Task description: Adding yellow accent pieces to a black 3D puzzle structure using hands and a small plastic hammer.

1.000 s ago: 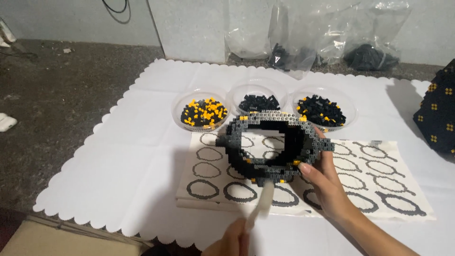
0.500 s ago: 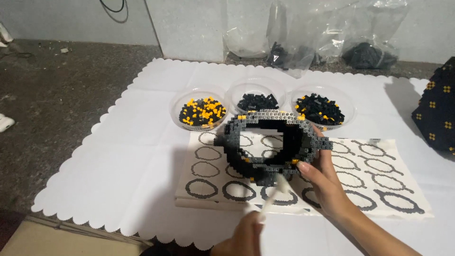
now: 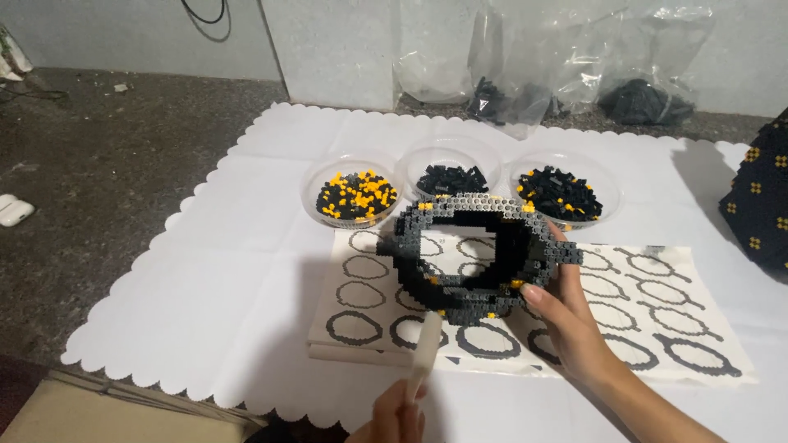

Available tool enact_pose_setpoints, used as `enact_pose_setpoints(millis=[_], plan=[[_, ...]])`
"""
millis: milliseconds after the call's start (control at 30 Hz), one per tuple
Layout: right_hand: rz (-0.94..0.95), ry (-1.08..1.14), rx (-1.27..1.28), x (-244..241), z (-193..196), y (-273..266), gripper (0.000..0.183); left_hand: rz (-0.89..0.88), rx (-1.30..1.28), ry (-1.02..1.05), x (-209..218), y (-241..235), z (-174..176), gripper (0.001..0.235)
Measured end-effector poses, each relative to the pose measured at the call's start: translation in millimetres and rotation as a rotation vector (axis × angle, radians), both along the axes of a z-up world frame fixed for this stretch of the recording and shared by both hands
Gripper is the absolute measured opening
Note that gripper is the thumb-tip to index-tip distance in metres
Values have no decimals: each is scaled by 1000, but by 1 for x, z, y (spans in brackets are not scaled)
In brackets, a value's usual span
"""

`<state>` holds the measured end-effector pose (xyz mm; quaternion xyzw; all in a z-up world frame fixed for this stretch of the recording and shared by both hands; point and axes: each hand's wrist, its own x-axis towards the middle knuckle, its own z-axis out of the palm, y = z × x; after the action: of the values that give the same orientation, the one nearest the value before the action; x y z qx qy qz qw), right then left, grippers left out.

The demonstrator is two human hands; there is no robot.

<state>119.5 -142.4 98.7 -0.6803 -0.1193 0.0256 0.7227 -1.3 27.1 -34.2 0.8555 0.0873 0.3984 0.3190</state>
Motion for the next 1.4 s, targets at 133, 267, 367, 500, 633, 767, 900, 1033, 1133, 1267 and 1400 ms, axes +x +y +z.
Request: enact_pose_setpoints(millis=[133, 267, 367, 500, 633, 767, 900, 1033, 1133, 1267, 1400], plan=[[18, -6, 28, -2, 1, 2, 80, 48, -198, 552, -2, -16, 11, 16], [-6, 33, 39, -2, 2, 2, 83, -12, -150, 530, -1, -21, 16, 33], [-10, 65, 44, -4, 6, 4, 83, -141, -228, 907, 7, -23, 15, 37], [-23, 87, 6, 1, 2, 0, 85, -166, 13, 540, -1, -33, 42, 52], [5, -22, 28, -2, -2, 0, 84, -197, -424, 1166, 4, -25, 29, 23], [33, -76, -36, -5, 3, 1, 86, -31, -33, 814, 2, -14, 15, 27], [87, -146, 15, -6, 2, 0, 85, -207, -58, 1201, 14, 3, 18, 41], [150, -200, 36, -9, 0, -1, 82, 168, -53, 735, 4, -14, 30, 29], [176, -187, 62, -6, -2, -2, 87, -30, 7, 458, 6, -14, 47, 21], [201, -207, 56, -8, -6, -4, 87, 33, -155, 1161, 13, -12, 42, 25], [234, -204, 79, -7, -8, -5, 88, 177, -198, 845, 19, 14, 65, 33]])
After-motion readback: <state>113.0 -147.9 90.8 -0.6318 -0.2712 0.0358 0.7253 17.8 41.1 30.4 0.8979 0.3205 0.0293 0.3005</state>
